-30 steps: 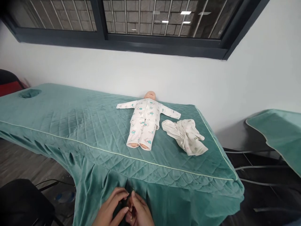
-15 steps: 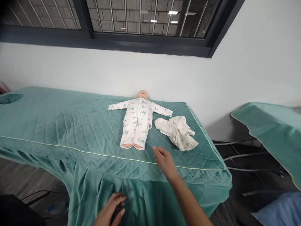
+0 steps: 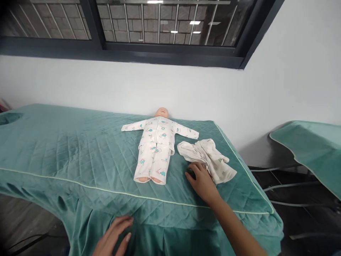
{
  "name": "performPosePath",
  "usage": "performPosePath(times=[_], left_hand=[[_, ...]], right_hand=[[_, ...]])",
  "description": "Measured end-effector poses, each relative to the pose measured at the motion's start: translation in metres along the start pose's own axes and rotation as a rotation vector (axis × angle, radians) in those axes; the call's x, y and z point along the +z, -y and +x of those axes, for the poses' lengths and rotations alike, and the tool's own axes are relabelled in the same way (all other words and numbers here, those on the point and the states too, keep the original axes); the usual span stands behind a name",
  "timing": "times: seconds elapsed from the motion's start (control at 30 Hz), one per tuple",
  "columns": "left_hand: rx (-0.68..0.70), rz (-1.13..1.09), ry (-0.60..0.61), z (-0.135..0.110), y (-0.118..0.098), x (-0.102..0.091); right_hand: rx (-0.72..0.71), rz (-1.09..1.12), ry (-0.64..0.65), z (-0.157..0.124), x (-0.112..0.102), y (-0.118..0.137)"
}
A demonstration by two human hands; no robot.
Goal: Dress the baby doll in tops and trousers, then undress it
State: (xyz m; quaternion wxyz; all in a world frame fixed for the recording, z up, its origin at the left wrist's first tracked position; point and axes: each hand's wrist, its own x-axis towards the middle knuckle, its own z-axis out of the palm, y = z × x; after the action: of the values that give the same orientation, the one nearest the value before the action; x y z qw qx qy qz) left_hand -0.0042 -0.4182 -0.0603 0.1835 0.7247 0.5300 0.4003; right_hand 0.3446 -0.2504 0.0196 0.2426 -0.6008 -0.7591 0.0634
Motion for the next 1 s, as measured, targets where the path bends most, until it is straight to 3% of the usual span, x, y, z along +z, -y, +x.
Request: performPosePath(times=[0.07,0.17,0.3,0.4,0.53,0.6,0.67,0.77,1.0], left_hand=[[0.076,0.005,0.005,0.041,-0.003,-0.016],[0.003,-0.051,-0.12,0.116,-0.015,-0.03],[-0.032,-0.175,-0.279,0.232,-0.024,-0.022],[0.036,-0.239,-0.284,0.326,-0.016,0.001],[0.017,-0.213,-0.099,0.427,0.009,0.037],[0.004,-0.173,-0.008,0.452,0.021,0.053],[0.03,-0.139,0.047,0.46,0.029,0.064],[0.06,-0.117,0.072,0.456,0.032,0.07],[0.038,-0.173,0.078,0.454,0.032,0.066]], right_hand=[[0.048,0.093,-0.026,0.002,-0.001,-0.001],[0.153,0.159,-0.07,0.011,-0.004,0.007],[0.114,0.231,-0.088,0.048,0.003,0.037],[0.074,0.353,-0.094,0.109,0.018,0.057],[0.154,0.471,-0.249,0.214,0.045,0.065],[0.189,0.492,-0.278,0.252,0.059,0.061],[0.173,0.508,-0.244,0.27,0.071,0.054],[0.15,0.563,-0.187,0.27,0.08,0.045],[0.146,0.586,-0.179,0.261,0.077,0.045]])
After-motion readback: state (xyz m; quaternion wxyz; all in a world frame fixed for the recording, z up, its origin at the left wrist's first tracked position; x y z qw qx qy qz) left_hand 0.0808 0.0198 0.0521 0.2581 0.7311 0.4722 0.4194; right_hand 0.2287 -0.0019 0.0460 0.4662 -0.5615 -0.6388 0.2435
